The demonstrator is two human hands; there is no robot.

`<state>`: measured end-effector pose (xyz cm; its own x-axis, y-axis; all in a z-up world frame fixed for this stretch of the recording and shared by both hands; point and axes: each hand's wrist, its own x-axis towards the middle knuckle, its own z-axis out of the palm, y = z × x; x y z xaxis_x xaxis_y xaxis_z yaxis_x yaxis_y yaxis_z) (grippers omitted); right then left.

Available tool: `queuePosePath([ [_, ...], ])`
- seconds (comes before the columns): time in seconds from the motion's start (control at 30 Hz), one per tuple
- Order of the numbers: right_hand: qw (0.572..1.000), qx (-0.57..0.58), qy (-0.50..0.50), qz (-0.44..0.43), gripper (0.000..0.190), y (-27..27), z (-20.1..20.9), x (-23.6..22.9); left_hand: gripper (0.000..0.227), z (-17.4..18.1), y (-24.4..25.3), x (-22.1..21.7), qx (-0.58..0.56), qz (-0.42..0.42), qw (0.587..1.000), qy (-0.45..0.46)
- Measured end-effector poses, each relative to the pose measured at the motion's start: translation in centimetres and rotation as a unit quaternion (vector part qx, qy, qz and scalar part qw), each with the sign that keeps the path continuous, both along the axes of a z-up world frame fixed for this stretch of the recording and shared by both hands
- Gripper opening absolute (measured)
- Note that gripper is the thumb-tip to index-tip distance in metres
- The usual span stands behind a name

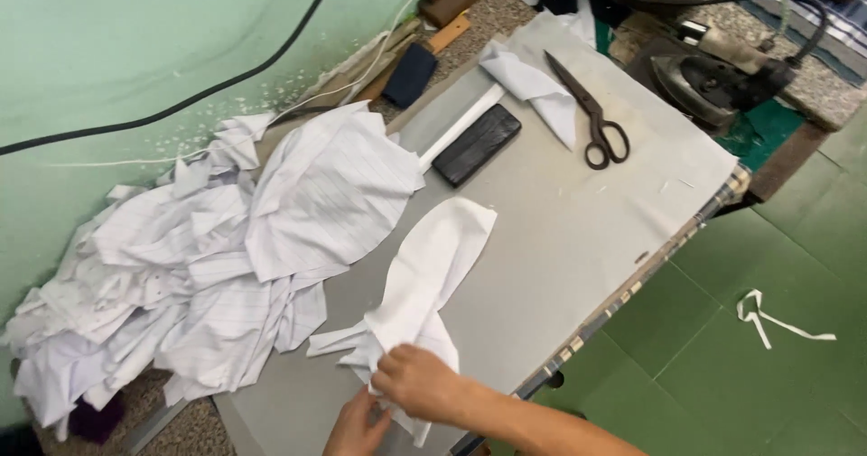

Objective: The person folds a white striped shirt on a table, places it on a red chair, then returns to the table to fold and iron the shirt using a steam iron. The person also uses a blue plastic tool to smooth the fabric before ironing.

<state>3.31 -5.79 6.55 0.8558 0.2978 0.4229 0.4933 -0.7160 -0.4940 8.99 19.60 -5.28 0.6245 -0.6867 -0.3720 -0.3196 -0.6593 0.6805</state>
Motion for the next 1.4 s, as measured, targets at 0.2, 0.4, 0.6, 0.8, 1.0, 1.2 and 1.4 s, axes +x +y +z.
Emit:
queuePosePath([
  [0.2,0.991,-0.086,0.062,0.085,0.008,7.9,-7.5,-6.3,0.038,-1.1,6.6,-3.6,-0.06,0.408,0.885,0.214],
  [0.4,0.993,-0.065,0.009,0.101,0.021,9.6,-10.5,-8.6,0.036,2.2,2.5,-4.2,-0.074,0.471,0.833,0.282],
  [0.6,0.994,0.051,0.027,0.097,0.013,6.4,-2.6,-5.8,0.049,7.7,-2.3,-4.8,-0.176,0.373,0.802,0.433],
  [0.8,0.911,0.259,0.264,0.181,0.027,1.2,7.6,-1.6,0.027,5.4,-2.4,-3.5,-0.176,0.409,0.86,0.25],
  [1.0,0.902,0.258,0.301,0.169,0.098,-4.5,15.3,8.1,0.031,21.4,-4.6,2.2,-0.186,0.078,0.979,0.015],
  [1.2,0.794,0.321,0.437,0.274,0.094,-6.4,18.8,12.6,0.027,36.3,-8.3,7.4,-0.265,0.012,0.961,0.071],
  [1.4,0.837,0.066,0.53,0.118,0.035,-9.6,21.7,8.5,0.02,38.8,-7.9,10.8,-0.221,0.036,0.975,0.004],
])
